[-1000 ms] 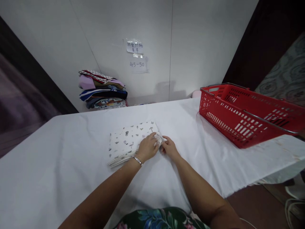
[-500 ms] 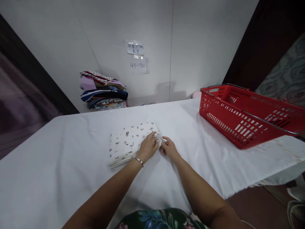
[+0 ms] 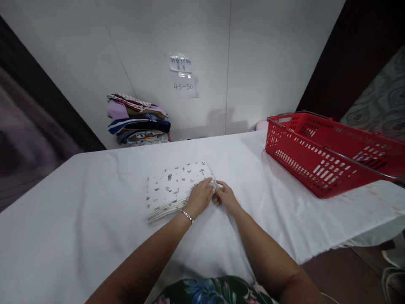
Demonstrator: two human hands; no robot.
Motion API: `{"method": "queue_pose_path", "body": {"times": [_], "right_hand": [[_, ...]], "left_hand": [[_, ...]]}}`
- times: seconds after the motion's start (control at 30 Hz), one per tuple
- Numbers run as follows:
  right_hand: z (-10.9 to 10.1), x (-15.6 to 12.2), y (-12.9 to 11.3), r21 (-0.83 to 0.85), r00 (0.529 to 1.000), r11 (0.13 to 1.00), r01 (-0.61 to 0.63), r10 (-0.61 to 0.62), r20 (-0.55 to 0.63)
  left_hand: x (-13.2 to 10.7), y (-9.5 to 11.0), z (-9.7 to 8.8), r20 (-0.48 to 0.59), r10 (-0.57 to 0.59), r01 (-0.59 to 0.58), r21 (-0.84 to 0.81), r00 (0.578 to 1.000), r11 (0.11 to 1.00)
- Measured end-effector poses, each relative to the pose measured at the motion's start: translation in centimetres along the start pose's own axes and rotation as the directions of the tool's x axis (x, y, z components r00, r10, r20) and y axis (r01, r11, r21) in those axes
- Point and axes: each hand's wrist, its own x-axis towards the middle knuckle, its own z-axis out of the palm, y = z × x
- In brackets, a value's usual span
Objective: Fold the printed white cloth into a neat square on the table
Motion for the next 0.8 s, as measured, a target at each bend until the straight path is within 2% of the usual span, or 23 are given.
{"method": "queue_pose_path", "body": {"times": [0.13,0.33,0.4,0.47,0.57,0.7,0.8], "right_hand": [[0.1,-0.24,-0.31,0.015,1.0,1.0,-0.001,0.001,0.017],[0.25,-0.11,-0.32,0.012,1.0,1.0,-0.007,0.007,-0.007],[0.3,-0.1,-0.42,0.003,1.0,1.0,-0.02,0.02,-0.013],[0.35,-0.14,-0.54,-0.011,0.999,1.0,-0.026,0.026,-0.025],[0.38,-0.18,-0.67,-0.043,0.999,0.999,-0.019,0.017,-0.038],[0.32,-0.18,-0.75,-0.083,0.998,0.996,-0.024,0.02,-0.051],[0.32,-0.12,-0.74,-0.078,0.998,0.997,-0.026,0.022,-0.06]], "left_hand": [[-0.01,-0.01,0.29,0.009,-0.001,0.002,-0.048,1.0,0.999],[-0.4,-0.43,0.02,-0.002,0.02,-0.02,-0.252,1.0,0.967],[-0.42,-0.5,-0.04,-0.039,-0.045,0.031,-0.303,0.998,0.953],[-0.33,-0.5,0.03,-0.065,-0.165,0.136,-0.322,0.984,0.937],[-0.09,-0.54,0.19,-0.04,-0.264,0.241,-0.295,0.964,0.925],[0.19,-0.79,-0.08,-0.019,-0.256,0.239,-0.297,0.967,0.924],[0.22,-0.95,-0.56,0.015,-0.19,0.185,-0.309,0.982,0.933]]}}
